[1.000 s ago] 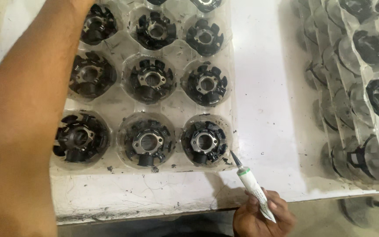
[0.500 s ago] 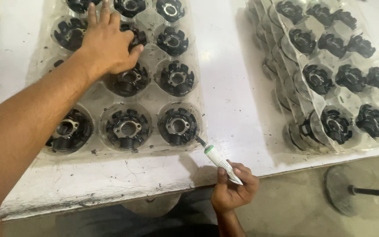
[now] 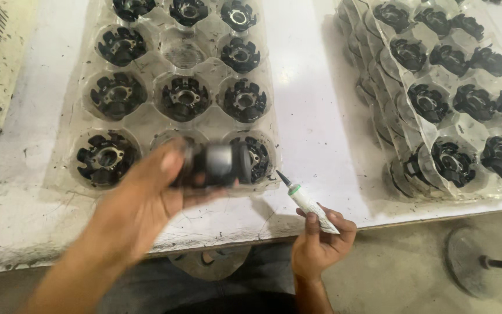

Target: The person sits at a workbench and squeezes adhesive from a tube onto black rotor components, rotating each part in hand to apply along its edge, then places it back into a plastic tray and picks the next one. At the start the person wipes the tube with a gray cloth.

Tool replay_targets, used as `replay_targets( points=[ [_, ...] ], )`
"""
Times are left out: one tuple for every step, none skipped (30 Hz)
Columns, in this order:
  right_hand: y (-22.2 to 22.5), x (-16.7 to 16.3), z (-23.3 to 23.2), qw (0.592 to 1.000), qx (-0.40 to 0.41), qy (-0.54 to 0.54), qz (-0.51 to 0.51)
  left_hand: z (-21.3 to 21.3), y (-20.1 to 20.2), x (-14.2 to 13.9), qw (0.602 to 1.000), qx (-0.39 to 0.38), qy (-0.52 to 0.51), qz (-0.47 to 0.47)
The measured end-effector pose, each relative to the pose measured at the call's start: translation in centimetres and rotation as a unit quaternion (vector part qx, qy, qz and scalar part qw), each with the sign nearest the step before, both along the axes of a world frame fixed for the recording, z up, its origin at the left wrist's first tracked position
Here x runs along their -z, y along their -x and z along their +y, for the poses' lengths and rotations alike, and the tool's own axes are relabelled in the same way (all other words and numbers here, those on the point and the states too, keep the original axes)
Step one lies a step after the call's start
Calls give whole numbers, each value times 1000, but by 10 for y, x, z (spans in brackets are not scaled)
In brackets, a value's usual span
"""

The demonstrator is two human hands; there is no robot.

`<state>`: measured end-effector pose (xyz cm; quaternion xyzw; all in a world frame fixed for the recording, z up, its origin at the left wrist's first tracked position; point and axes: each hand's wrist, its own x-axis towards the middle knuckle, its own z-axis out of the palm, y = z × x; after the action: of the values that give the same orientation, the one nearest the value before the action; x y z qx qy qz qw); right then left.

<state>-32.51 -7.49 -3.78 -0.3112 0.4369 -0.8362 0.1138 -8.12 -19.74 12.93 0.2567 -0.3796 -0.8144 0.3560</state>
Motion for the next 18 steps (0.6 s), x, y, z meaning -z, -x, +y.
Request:
replay_targets(
  points=[
    [-1, -5, 5, 998, -10, -7, -54, 25, -8, 3, 993, -10, -34, 115],
    [-2, -10, 12, 996, -28, 1, -89, 39, -9, 9, 986, -18, -6, 168],
    [-4, -16, 24, 991, -50, 9, -123, 53, -8, 17, 974, -31, 22, 221],
    [-7, -20, 33, 984, -74, 18, -159, 64, -8, 24, 960, -46, 52, 272],
    [-11, -23, 41, 984, -90, 27, -149, 72, -9, 28, 961, -101, 42, 254],
    [-15, -24, 50, 984, -108, 37, -140, 77, -10, 32, 958, -158, 33, 236],
    [-20, -24, 58, 983, -124, 45, -130, 80, -10, 34, 952, -214, 21, 217],
    [-25, -23, 67, 979, -148, 49, -134, 82, -10, 36, 944, -234, 0, 232],
    [-29, -21, 74, 974, -172, 53, -136, 82, -9, 39, 934, -254, -20, 250],
    [-33, -19, 81, 969, -196, 57, -137, 83, -7, 40, 922, -274, -40, 269],
    [-35, -17, 86, 969, -204, 66, -125, 85, -5, 42, 926, -277, -36, 253],
    [-36, -13, 88, 967, -213, 77, -114, 86, -4, 43, 930, -281, -30, 237],
    [-35, -11, 90, 954, -248, 104, -134, 89, -3, 43, 933, -285, -24, 219],
    [-34, -9, 92, 938, -282, 130, -155, 91, -1, 44, 934, -280, 8, 223],
    [-30, -9, 93, 902, -338, 171, -208, 93, 1, 45, 934, -274, 41, 225],
    [-28, -8, 93, 858, -391, 210, -259, 95, 2, 45, 934, -268, 73, 226],
    [-24, -9, 94, 891, -374, 187, -179, 98, 3, 44, 938, -275, 94, 189],
    [-21, -10, 95, 916, -354, 163, -97, 100, 4, 44, 941, -280, 115, 151]
  ],
)
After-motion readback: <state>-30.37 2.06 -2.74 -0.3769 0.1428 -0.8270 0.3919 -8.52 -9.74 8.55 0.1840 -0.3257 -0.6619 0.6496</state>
